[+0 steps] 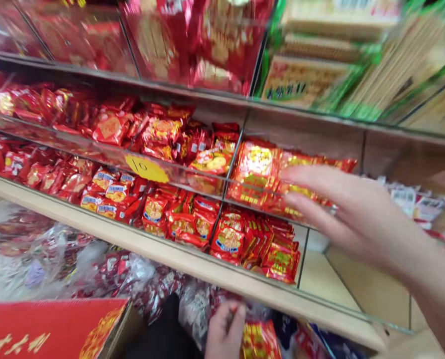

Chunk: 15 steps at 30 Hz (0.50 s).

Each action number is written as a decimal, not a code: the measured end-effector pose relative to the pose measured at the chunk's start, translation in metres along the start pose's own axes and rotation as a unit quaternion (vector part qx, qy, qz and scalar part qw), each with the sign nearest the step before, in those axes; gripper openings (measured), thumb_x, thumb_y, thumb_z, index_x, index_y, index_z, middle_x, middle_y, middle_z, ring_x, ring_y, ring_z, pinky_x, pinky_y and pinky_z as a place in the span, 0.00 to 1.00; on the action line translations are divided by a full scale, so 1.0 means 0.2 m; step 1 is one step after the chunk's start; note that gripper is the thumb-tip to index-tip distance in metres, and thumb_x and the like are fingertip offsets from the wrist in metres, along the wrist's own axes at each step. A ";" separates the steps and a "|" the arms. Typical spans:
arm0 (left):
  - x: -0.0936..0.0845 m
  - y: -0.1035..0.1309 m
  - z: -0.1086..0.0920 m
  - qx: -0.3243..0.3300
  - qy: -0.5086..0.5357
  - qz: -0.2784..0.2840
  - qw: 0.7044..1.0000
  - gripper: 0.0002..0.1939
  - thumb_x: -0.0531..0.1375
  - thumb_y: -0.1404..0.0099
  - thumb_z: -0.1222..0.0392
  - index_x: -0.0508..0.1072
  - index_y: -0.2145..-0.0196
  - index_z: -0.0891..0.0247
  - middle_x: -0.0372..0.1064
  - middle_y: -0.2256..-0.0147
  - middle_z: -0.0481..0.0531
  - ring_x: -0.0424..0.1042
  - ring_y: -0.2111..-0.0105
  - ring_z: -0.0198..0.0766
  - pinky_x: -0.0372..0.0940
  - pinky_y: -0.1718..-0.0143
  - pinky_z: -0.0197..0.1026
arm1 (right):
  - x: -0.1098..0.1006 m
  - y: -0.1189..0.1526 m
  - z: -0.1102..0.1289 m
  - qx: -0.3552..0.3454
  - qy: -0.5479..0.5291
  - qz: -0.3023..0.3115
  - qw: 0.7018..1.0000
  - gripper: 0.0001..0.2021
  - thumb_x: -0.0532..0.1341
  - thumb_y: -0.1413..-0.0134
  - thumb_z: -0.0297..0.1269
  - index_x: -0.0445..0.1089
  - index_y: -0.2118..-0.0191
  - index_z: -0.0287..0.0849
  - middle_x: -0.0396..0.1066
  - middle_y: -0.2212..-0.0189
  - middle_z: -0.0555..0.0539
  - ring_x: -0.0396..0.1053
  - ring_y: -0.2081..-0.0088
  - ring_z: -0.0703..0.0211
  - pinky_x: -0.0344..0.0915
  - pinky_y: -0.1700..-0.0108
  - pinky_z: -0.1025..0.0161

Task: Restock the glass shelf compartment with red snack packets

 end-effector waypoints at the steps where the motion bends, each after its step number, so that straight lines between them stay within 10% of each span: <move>1: -0.01 -0.01 0.00 0.011 0.002 -0.013 1.000 0.16 0.61 0.45 0.47 0.70 0.75 0.64 0.65 0.79 0.45 0.64 0.75 0.35 0.60 0.71 0.36 | 0.03 0.22 0.08 0.009 -0.039 -0.056 0.998 0.11 0.57 0.47 0.44 0.73 0.60 0.54 0.74 0.60 0.50 0.70 0.58 0.54 0.66 0.54 0.56; 3: -0.01 -0.03 0.01 0.015 -0.002 -0.031 0.999 0.14 0.59 0.43 0.48 0.70 0.73 0.64 0.67 0.75 0.47 0.65 0.71 0.36 0.61 0.67 0.36 | 0.17 0.65 0.15 0.184 -0.106 -0.136 0.968 0.10 0.60 0.50 0.41 0.72 0.60 0.58 0.75 0.64 0.52 0.71 0.63 0.56 0.68 0.60 0.59; 6: 0.02 -0.01 0.03 0.013 -0.024 -0.017 0.999 0.11 0.59 0.43 0.53 0.70 0.72 0.64 0.68 0.74 0.48 0.66 0.71 0.37 0.61 0.67 0.37 | 0.52 1.14 0.15 0.454 -0.242 -0.099 0.852 0.20 0.61 0.54 0.49 0.70 0.54 0.48 0.72 0.57 0.44 0.70 0.58 0.51 0.69 0.61 0.57; 10: 0.11 0.07 0.07 0.004 -0.050 0.045 0.998 0.09 0.61 0.45 0.55 0.71 0.71 0.64 0.69 0.74 0.48 0.67 0.72 0.36 0.62 0.67 0.37 | 0.80 1.36 0.12 0.591 -0.420 -0.034 0.688 0.20 0.56 0.50 0.54 0.70 0.64 0.41 0.73 0.68 0.45 0.70 0.67 0.54 0.67 0.66 0.60; 15: 0.19 0.12 0.11 -0.033 -0.067 0.101 0.992 0.13 0.58 0.43 0.51 0.69 0.67 0.63 0.66 0.74 0.47 0.66 0.73 0.35 0.62 0.69 0.36 | 0.73 1.38 0.08 0.583 -0.393 -0.078 0.706 0.19 0.56 0.50 0.54 0.65 0.76 0.41 0.63 0.79 0.51 0.62 0.74 0.61 0.60 0.72 0.65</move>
Point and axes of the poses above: each hand's wrist, its own y-axis away from the middle knuckle, its own x-axis out of the palm, z = x × y, the point moved 3 cm from there along -y, towards the middle knuckle
